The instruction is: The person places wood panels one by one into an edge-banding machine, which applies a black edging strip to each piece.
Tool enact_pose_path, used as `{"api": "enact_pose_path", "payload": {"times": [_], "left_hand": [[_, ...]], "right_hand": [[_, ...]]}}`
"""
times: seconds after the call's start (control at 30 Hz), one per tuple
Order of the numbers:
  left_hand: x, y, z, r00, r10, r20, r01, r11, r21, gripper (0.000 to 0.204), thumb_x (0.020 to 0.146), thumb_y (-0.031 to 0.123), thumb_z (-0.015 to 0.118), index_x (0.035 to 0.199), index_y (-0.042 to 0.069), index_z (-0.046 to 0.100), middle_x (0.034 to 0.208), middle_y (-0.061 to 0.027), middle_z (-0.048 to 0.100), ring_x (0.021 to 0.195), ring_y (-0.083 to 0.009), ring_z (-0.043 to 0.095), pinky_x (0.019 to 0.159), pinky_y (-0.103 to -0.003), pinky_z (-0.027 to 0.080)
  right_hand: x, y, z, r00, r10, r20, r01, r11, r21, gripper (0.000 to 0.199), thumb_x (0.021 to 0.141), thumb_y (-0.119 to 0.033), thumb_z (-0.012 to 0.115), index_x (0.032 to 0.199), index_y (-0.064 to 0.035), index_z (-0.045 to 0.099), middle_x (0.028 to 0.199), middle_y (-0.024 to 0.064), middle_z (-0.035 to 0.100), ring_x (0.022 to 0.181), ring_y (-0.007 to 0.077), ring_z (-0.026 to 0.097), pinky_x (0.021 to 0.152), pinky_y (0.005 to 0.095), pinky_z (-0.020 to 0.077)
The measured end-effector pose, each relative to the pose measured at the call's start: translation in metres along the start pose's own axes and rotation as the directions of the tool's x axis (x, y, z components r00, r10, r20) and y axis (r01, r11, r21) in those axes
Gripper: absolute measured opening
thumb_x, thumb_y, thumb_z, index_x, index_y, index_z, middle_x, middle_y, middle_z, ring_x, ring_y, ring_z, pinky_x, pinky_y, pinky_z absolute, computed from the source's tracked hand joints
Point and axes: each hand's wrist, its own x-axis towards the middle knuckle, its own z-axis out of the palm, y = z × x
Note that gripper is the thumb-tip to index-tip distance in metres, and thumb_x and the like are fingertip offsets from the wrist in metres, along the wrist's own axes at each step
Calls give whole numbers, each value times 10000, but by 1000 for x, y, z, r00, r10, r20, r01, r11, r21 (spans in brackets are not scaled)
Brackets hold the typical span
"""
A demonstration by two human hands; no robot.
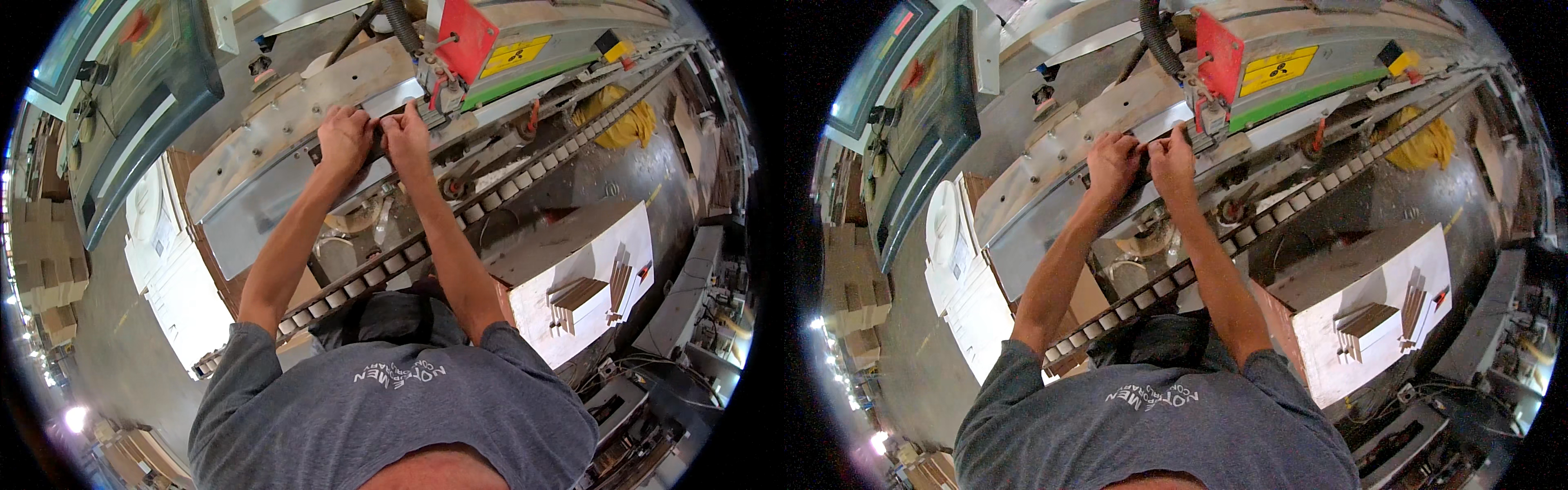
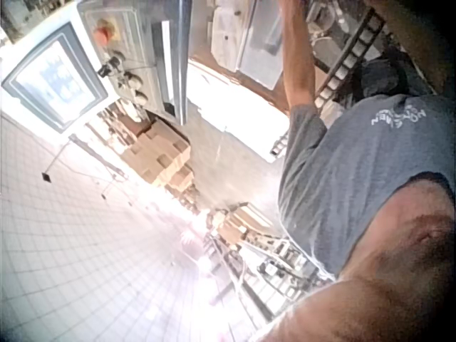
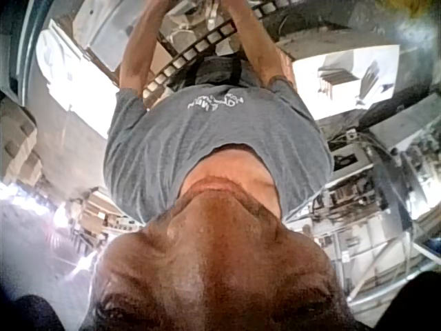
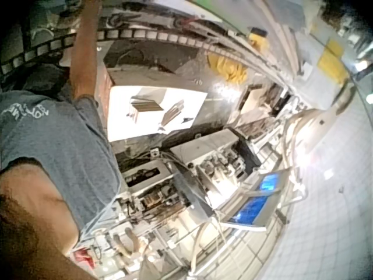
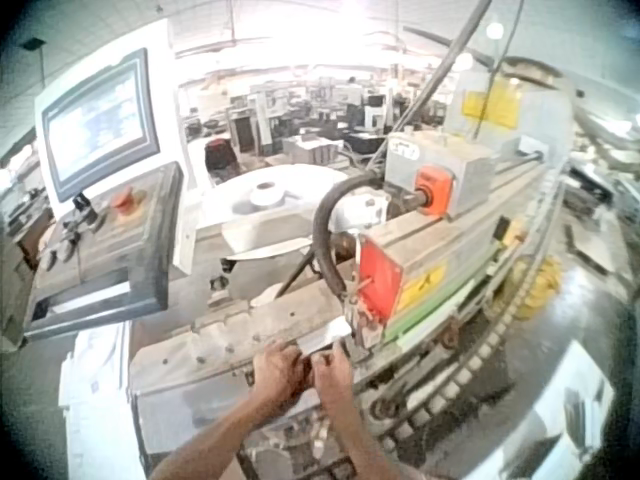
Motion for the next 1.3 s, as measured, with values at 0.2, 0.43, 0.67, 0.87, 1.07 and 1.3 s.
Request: {"api": "enact_pose_path", "payload": {"times": [0.2,0.43,0.67,0.87,1.07,1.3], "left_hand": [[40,24,34,1000,30,2,-30,992,-124,207,822,283,710,737,96,684,795,-79,665,833,-313,619,692,-436,511],[44,34,28,975,-115,190,151,971,-187,327,826,344,749,744,33,692,697,-184,644,657,-386,614,604,-459,468],[-58,-25,-80,998,-55,-26,44,952,-304,196,877,155,760,763,11,691,641,-47,604,557,-131,508,531,-295,441],[-84,53,-81,993,114,41,-82,882,-464,128,872,69,747,783,8,677,658,-22,591,570,-89,461,522,-271,402],[-98,153,-66,963,266,50,-131,618,-775,121,843,53,763,781,9,668,682,-33,616,604,-119,519,568,-269,426],[-115,201,-56,883,433,181,-129,596,-793,153,793,56,786,747,-26,665,663,-103,629,593,-171,586,551,-319,464]], "right_hand": [[-40,-35,-22,988,-151,13,151,989,4,529,953,-118,535,1409,116,407,775,75,596,668,107,512,596,277,460],[-135,-60,-44,987,-147,-61,142,986,-90,435,930,-81,599,1353,5,544,763,65,579,668,122,511,618,289,460],[-239,-49,-97,967,-139,-215,92,973,-213,373,914,-91,645,1278,-21,608,912,140,686,698,221,635,642,327,517],[-322,-55,-217,612,4,-791,-132,986,-97,285,936,-77,630,1218,-61,671,895,22,663,728,98,588,641,267,509],[-410,-50,-360,151,-66,-986,-259,960,-104,483,929,-282,653,1275,52,609,956,118,663,760,148,575,630,304,505],[-426,23,-414,225,123,-967,-439,898,12,603,808,-375,787,1173,85,655,1016,165,698,800,184,618,651,326,495]]}}
